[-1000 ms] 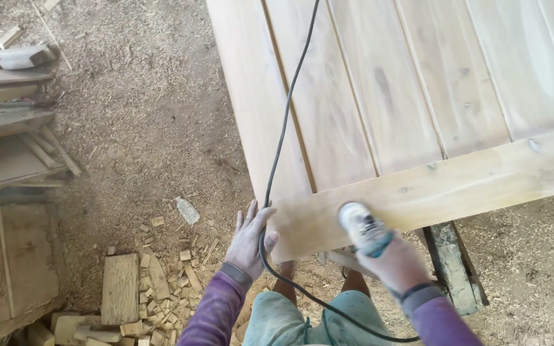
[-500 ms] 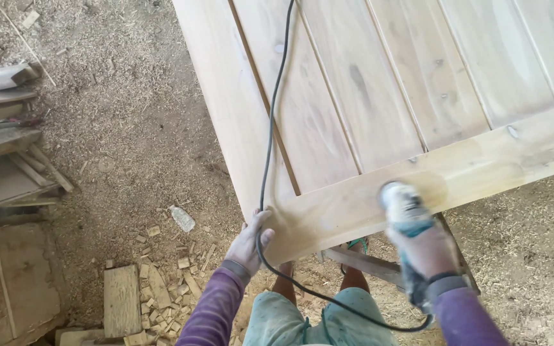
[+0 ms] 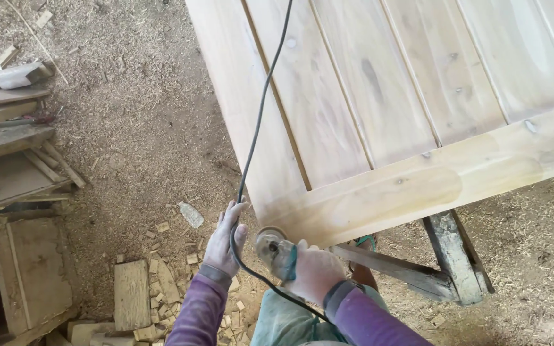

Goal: Sanding a wooden door with an angle grinder.

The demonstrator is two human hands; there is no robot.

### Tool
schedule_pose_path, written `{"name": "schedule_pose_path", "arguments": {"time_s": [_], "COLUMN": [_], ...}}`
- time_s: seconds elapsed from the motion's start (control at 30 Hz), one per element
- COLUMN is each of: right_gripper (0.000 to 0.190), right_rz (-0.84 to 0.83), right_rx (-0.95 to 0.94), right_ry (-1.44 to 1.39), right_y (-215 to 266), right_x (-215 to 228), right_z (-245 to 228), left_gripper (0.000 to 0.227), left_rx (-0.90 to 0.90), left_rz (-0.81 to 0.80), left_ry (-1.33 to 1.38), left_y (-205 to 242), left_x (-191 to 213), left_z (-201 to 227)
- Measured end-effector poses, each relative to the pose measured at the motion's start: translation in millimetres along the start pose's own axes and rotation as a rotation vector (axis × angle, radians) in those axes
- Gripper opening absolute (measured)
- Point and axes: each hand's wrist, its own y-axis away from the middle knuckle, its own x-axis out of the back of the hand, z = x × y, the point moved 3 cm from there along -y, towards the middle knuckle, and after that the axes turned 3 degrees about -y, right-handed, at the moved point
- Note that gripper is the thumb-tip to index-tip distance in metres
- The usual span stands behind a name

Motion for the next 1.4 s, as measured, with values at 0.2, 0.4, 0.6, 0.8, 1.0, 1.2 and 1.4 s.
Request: {"name": "schedule_pose_path", "arguments": {"time_s": [0.2,0.4,0.6,0.8,1.0,1.2,1.4], "right_gripper": [0.050,0.063,0.068,0.057,0.047,0.048,0.064], "right_rz": [-0.036,0.052,0.089,0.280,0.485,0.368,0.221], "right_rx": [-0.094,-0.292,-0.369,-0.472,-0.603,-0.471,-0.323], "right_ry": [0.032,-0.033,-0.082,-0.298,-0.494,-0.542,-0.297], "right_y": [1.8,15.4,27.4,43.4,52.0,26.7,8.3], "right_x": [12.9,28.0,32.7,44.2,55.8,20.0,-0.1], "right_z": [60.8,114.9,145.8,192.3,219.2,145.1,62.2], "left_gripper": [0.077,0.080,0.076,0.076,0.077,0.075,0.072], "left_rx": [0.010,0.000,-0.015,-0.028,-0.032,-0.051,-0.049], "left_rz": [-0.040,-0.122,-0.161,-0.153,-0.146,-0.127,-0.073], "left_ry": [-0.009,-0.002,-0.025,-0.024,-0.026,-0.035,-0.055], "left_y": [-0.6,-0.2,0.7,1.6,0.1,0.2,2.8], "left_x": [-20.0,-46.6,-55.2,-50.5,-47.7,-34.4,-11.5], "left_z": [-4.2,3.2,9.2,10.1,10.3,12.3,6.5]}}
